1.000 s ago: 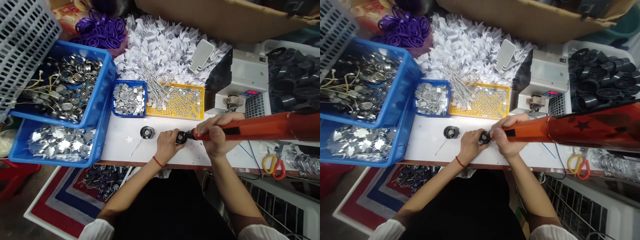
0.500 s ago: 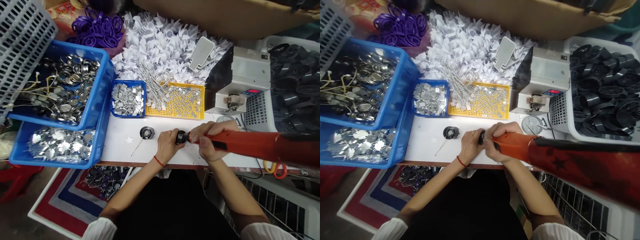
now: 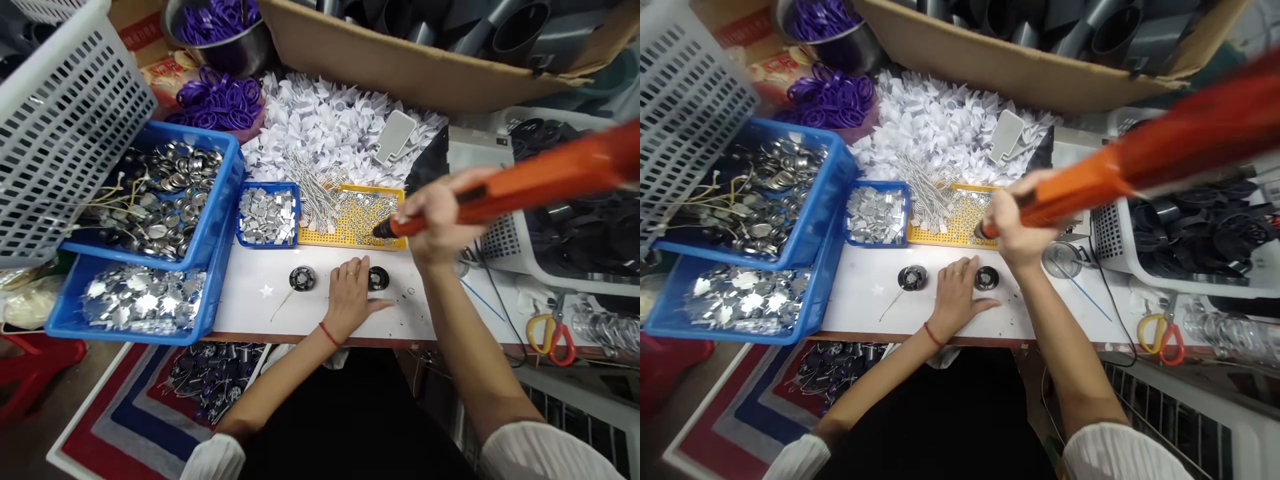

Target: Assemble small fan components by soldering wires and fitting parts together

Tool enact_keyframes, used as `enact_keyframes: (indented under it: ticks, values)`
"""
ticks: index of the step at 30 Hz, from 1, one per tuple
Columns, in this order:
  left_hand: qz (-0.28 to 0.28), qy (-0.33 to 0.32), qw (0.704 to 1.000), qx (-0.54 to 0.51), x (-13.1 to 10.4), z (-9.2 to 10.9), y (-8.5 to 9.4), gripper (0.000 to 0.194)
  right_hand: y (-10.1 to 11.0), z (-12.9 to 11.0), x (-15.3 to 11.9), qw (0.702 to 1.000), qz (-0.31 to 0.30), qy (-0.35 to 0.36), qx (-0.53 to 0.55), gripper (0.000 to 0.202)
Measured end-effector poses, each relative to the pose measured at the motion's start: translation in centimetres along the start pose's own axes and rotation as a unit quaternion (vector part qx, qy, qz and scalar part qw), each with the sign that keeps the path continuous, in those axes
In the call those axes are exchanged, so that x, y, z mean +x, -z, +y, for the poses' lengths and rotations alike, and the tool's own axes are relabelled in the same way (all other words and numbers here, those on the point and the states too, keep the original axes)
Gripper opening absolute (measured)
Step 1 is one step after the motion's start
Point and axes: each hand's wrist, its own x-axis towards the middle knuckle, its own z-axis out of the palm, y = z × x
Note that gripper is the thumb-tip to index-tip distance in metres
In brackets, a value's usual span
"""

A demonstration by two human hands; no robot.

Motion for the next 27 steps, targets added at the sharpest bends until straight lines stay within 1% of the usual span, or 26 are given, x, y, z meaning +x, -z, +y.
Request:
enact_keyframes:
  ticks: [1,2,3,4,5,6,7,8,10,13,15,17,21,24,27]
  values:
    - [0.031,-0.011,0.999,-0.003,-0.6,-1.0,1.0,0.078,-0.5,0.9,0.6,1.0,-0.006,0.002,0.004,0.028]
    - [0.066,0.0,0.998,0.0,-1.3,-2.3,2.0,0.074,-0.9,1.8,1.0,1.0,-0.015,-0.003,0.01,0.028]
    - [0.105,0.028,0.994,0.017,-2.1,-3.8,2.9,0.066,-1.2,2.7,1.1,0.999,-0.026,-0.01,0.015,0.028]
    - [0.131,0.06,0.988,0.046,-3.0,-5.4,3.5,0.061,-1.4,3.5,1.0,0.999,-0.03,-0.017,0.017,0.028]
    - [0.136,0.095,0.983,0.076,-3.7,-6.8,3.9,0.061,-1.6,4.1,0.8,0.999,-0.03,-0.023,0.014,0.028]
    - [0.123,0.115,0.981,0.095,-4.3,-8.0,4.1,0.061,-1.8,4.7,0.5,0.999,-0.028,-0.028,0.008,0.028]
    - [0.105,0.122,0.981,0.105,-4.7,-8.8,3.9,0.06,-2.1,5.1,0.2,0.999,-0.027,-0.031,0.002,0.029]
    - [0.085,0.122,0.983,0.107,-4.8,-9.1,3.6,0.059,-2.4,5.4,-0.1,0.999,-0.03,-0.034,-0.006,0.03]
    - [0.056,0.1,0.989,0.088,-4.4,-8.6,2.5,0.053,-3.0,5.8,-0.5,0.998,-0.044,-0.042,-0.021,0.03]
    - [0.038,0.07,0.996,0.044,-3.1,-6.3,0.9,0.051,-3.6,6.2,-0.8,0.996,-0.055,-0.059,-0.034,0.028]
    - [0.032,0.061,0.997,0.028,-2.2,-4.9,0.3,0.051,-3.7,6.5,-0.9,0.995,-0.057,-0.067,-0.035,0.029]
    - [0.035,0.06,0.997,0.024,-1.6,-4.2,0.0,0.051,-3.6,6.8,-1.1,0.995,-0.062,-0.073,-0.038,0.029]
    - [0.033,0.078,0.996,0.021,-1.1,-4.1,-0.1,0.051,-3.3,6.9,-1.5,0.993,-0.064,-0.08,-0.063,0.03]
    - [0.012,0.098,0.995,0.009,-0.8,-4.2,0.0,0.05,-3.3,7.0,-1.8,0.991,-0.069,-0.076,-0.089,0.029]
    - [-0.008,0.105,0.994,-0.001,-0.4,-4.0,0.0,0.049,-3.5,7.1,-1.9,0.989,-0.084,-0.076,-0.097,0.026]
